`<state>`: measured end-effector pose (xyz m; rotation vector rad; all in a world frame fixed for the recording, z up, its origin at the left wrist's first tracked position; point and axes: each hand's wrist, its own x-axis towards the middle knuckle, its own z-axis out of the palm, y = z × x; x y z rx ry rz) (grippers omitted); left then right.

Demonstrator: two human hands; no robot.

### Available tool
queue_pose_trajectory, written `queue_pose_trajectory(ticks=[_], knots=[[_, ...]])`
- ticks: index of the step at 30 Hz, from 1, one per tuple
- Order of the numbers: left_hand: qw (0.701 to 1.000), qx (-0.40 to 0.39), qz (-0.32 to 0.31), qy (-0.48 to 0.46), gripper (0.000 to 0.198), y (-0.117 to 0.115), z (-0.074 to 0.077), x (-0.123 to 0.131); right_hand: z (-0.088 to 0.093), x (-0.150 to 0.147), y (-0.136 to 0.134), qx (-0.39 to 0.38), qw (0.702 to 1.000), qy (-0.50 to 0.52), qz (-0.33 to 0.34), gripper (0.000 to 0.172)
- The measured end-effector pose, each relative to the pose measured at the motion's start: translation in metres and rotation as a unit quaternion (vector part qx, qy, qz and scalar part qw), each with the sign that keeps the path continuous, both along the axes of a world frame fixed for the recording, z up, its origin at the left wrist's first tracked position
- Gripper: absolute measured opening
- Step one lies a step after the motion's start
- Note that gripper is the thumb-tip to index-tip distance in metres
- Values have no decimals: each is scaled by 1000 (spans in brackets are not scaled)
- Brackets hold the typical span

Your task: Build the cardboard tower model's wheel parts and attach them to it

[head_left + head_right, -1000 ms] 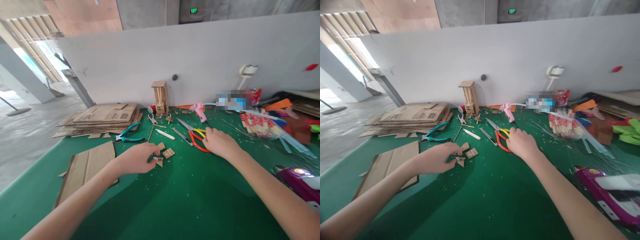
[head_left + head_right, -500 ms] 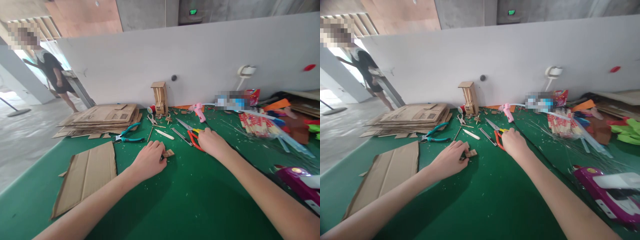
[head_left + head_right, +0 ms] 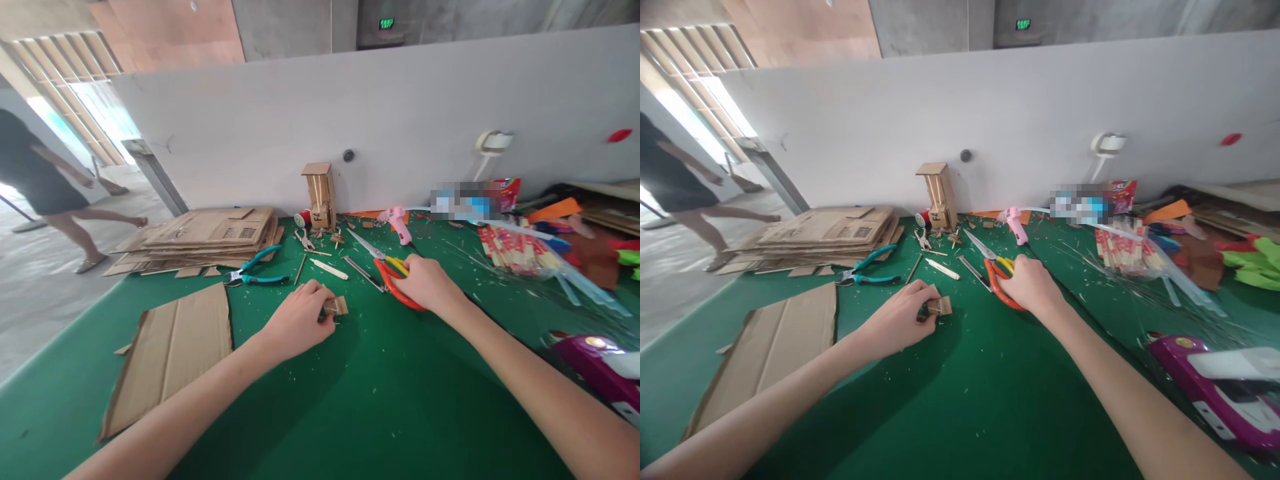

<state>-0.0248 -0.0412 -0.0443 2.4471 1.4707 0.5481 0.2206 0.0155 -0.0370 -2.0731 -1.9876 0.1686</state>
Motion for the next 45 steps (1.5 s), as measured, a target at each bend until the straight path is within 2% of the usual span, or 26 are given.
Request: queue_pose_trajectory(ticks=[3, 5, 7, 9, 12, 15, 21, 25, 33, 45], knots=[[986, -61, 21, -151, 27, 5, 7, -4, -4, 0, -2, -16, 985, 166, 38, 35], [952, -115, 39, -280, 28, 8, 14, -6, -6, -3, -6, -68, 949, 298, 77, 38], [910, -136, 68, -386, 31, 10, 23, -8, -5, -5, -13, -123, 911, 378, 110, 43], [877, -128, 101, -453, 35, 12, 29, -10, 1, -6, -20, -150, 903, 372, 156, 47], [848, -98, 109, -509, 36, 13, 34, -15, 15, -6, -33, -161, 907, 284, 266, 48], [837, -64, 112, -531, 35, 15, 34, -19, 30, -8, -43, -190, 897, 224, 332, 45], [852, -17, 112, -511, 31, 14, 33, -16, 44, -15, -53, -236, 894, 204, 323, 40], [859, -1, 96, -503, 30, 13, 31, -15, 41, -15, -52, -242, 891, 208, 323, 42], [859, -11, 104, -501, 30, 12, 29, -10, 31, -13, -50, -227, 895, 215, 319, 45], [863, -15, 81, -499, 26, 10, 25, -2, 27, -13, -50, -219, 896, 227, 312, 45]])
